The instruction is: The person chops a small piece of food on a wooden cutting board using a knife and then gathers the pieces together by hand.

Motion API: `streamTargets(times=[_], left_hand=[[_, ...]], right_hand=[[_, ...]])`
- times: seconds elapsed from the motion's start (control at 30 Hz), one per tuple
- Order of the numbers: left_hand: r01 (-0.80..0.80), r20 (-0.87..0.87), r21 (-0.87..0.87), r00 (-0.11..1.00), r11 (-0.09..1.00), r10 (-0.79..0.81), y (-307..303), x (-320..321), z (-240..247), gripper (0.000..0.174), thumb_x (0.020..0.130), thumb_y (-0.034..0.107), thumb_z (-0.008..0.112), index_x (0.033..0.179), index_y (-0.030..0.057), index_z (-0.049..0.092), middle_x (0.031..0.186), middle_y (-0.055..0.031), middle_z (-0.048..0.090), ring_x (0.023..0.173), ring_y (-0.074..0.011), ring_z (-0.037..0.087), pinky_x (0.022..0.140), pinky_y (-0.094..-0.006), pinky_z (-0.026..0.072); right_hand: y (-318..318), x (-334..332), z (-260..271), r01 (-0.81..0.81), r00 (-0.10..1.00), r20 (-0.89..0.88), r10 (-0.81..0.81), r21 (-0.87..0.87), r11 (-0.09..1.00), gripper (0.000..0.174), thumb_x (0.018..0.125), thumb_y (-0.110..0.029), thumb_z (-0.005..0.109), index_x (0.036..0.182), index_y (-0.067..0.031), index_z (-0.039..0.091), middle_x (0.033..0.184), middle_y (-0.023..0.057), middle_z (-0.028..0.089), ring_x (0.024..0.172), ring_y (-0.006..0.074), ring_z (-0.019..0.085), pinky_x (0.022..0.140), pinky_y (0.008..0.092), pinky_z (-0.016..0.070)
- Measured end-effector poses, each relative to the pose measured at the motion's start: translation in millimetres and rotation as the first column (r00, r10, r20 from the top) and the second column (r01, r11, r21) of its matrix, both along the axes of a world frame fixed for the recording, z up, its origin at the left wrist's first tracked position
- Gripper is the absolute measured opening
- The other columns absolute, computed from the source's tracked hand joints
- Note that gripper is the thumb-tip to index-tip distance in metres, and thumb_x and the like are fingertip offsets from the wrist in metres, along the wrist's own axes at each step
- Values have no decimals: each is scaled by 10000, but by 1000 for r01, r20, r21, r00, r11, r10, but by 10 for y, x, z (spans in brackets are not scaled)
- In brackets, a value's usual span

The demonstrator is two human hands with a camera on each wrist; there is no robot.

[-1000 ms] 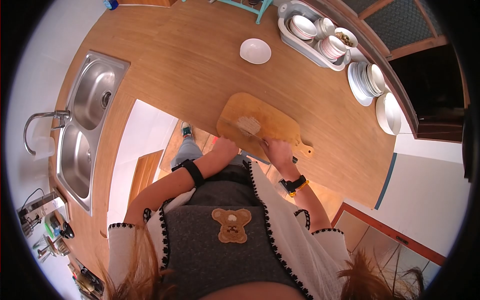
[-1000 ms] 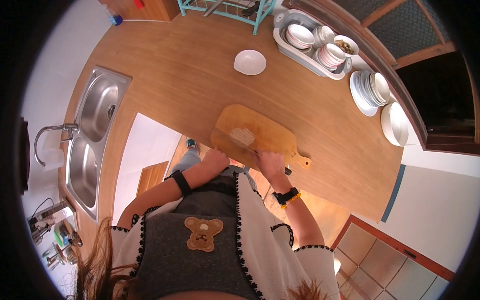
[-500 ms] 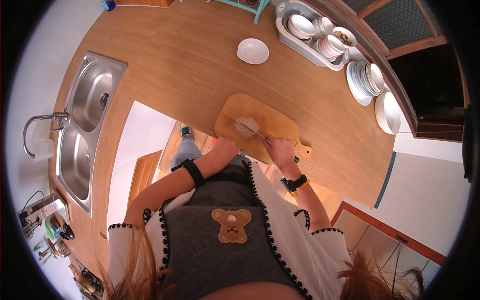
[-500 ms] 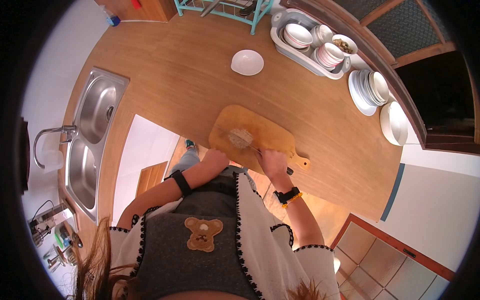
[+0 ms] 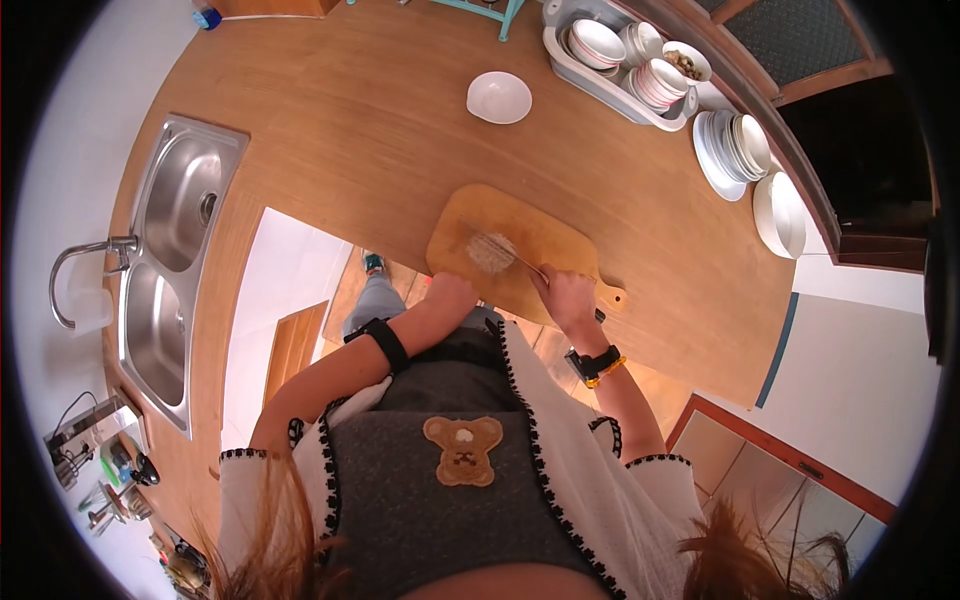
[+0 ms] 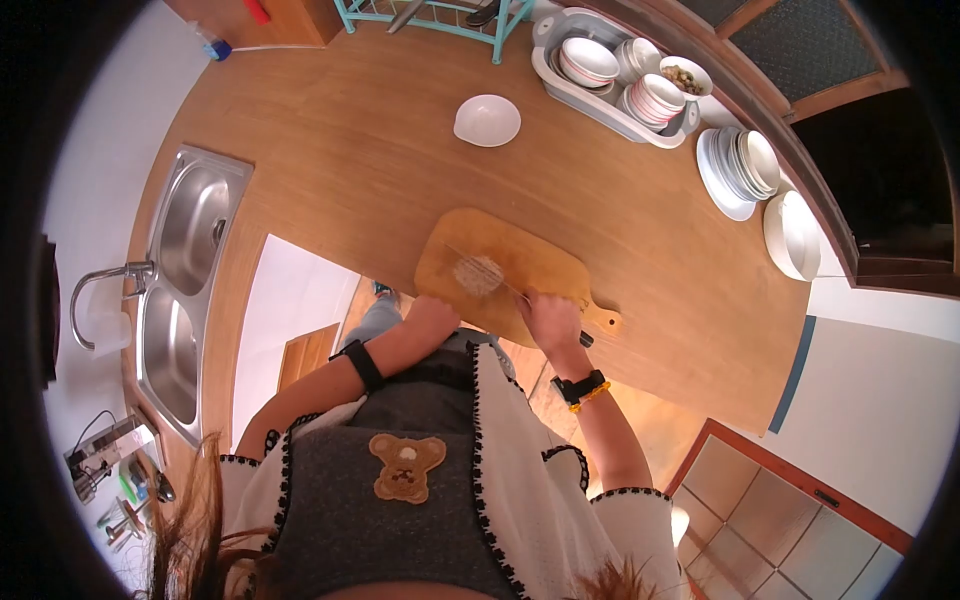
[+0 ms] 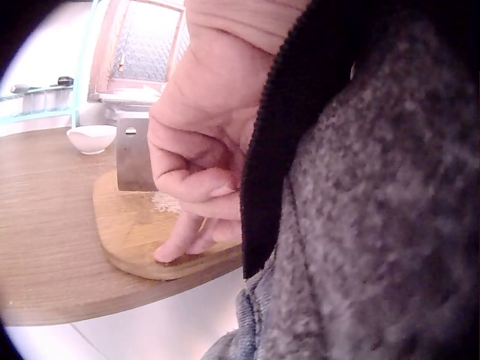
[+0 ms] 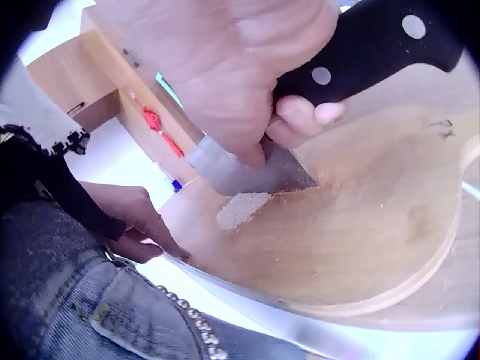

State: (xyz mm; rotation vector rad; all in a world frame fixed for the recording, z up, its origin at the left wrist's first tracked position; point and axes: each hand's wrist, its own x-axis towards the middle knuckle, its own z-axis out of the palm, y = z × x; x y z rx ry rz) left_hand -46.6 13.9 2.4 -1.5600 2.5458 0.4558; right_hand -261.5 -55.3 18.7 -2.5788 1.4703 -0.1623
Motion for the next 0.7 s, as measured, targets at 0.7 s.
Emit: streamTargets(times=[0.7], left_hand=[[110, 52, 75, 992, 991, -114, -22, 240, 39, 104, 723, 160, 598, 711, 102, 683, 708, -90, 661, 700, -271, 664, 546, -394, 511]], right_hand=[[103, -78, 32, 107, 986, 129, -106, -5, 994, 356, 874, -403, 566, 679, -113, 630, 536, 95, 574, 505, 278, 593, 442, 375, 468]])
